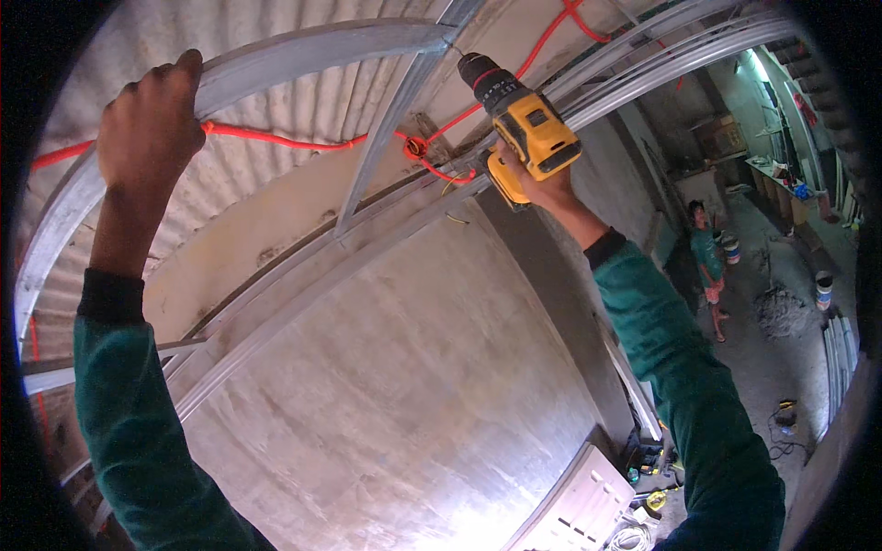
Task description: The person cuts a metal stud with an angle grinder, trims the edge with pliers, and then climbs a ladder to secure the frame piece to the ceiling using a power drill.
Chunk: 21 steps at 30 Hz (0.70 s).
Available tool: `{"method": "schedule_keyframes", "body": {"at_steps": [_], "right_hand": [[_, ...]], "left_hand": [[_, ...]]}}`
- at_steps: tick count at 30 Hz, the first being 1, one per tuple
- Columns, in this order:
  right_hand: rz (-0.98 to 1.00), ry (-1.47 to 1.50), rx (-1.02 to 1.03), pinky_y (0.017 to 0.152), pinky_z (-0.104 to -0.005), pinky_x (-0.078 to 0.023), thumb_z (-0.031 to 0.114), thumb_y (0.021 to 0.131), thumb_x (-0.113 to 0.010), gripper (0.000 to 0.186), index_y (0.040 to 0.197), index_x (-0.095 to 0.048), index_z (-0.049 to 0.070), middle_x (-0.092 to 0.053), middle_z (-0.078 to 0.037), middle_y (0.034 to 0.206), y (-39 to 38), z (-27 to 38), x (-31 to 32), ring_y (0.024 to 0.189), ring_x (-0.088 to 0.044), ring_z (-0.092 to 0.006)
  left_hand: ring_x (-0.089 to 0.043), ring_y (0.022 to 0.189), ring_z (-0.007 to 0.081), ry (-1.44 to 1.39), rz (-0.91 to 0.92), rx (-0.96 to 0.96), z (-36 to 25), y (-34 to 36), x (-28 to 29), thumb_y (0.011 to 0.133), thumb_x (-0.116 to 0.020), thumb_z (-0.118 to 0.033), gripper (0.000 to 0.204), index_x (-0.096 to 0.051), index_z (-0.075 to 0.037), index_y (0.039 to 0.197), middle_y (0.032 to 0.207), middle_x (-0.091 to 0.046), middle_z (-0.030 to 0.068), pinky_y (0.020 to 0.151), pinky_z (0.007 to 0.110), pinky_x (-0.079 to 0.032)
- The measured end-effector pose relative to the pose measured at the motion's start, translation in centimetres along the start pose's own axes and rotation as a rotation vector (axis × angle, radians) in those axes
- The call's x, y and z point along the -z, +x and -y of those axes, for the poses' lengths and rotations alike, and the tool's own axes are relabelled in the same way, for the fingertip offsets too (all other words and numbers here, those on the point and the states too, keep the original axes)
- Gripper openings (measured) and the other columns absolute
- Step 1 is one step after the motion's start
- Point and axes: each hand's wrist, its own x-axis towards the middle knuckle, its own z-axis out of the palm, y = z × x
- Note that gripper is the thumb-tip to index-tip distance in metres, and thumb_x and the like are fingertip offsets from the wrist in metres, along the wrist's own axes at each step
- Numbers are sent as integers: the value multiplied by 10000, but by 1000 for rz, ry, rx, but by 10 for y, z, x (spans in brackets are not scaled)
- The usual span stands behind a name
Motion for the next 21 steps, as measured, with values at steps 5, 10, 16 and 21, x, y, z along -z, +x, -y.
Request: {"method": "schedule_keyframes", "body": {"at_steps": [5, 10, 16, 21], "right_hand": [[8, 70, -53, 789, -436, -451, 175, 729, -696, 320, 1003, -580, 61, -600, -129, 953, 2, -6, -4, 886, -568, -345], [-64, 275, -144, 774, -440, -454, 209, 746, -682, 298, 987, -587, 62, -605, -130, 943, 0, 4, -9, 860, -574, -342], [-4, -10, 24, 762, -439, -447, 207, 761, -666, 257, 970, -591, 79, -614, -115, 951, -6, 5, 1, 859, -575, -332], [11, -148, 141, 799, -444, -413, 213, 769, -668, 252, 986, -592, 110, -620, -84, 959, -13, -5, 7, 910, -570, -314]], "left_hand": [[-652, 783, 336, 5, 87, 23, 5, 2, -7, 719, -592, -47, 353, -515, -122, 1055, 900, -645, 116, 671, 438, -542], [-645, 832, 345, 24, 196, 17, 7, 0, -5, 737, -562, -50, 426, -500, -133, 1150, 970, -639, 128, 716, 449, -535], [-659, 791, 324, -20, 59, 18, 0, -5, 2, 721, -605, -39, 297, -536, -112, 1000, 880, -657, 116, 669, 431, -546], [-662, 800, 315, -11, 113, 53, -6, 1, 14, 727, -605, -40, 287, -539, -112, 996, 868, -656, 114, 674, 432, -549]]}}
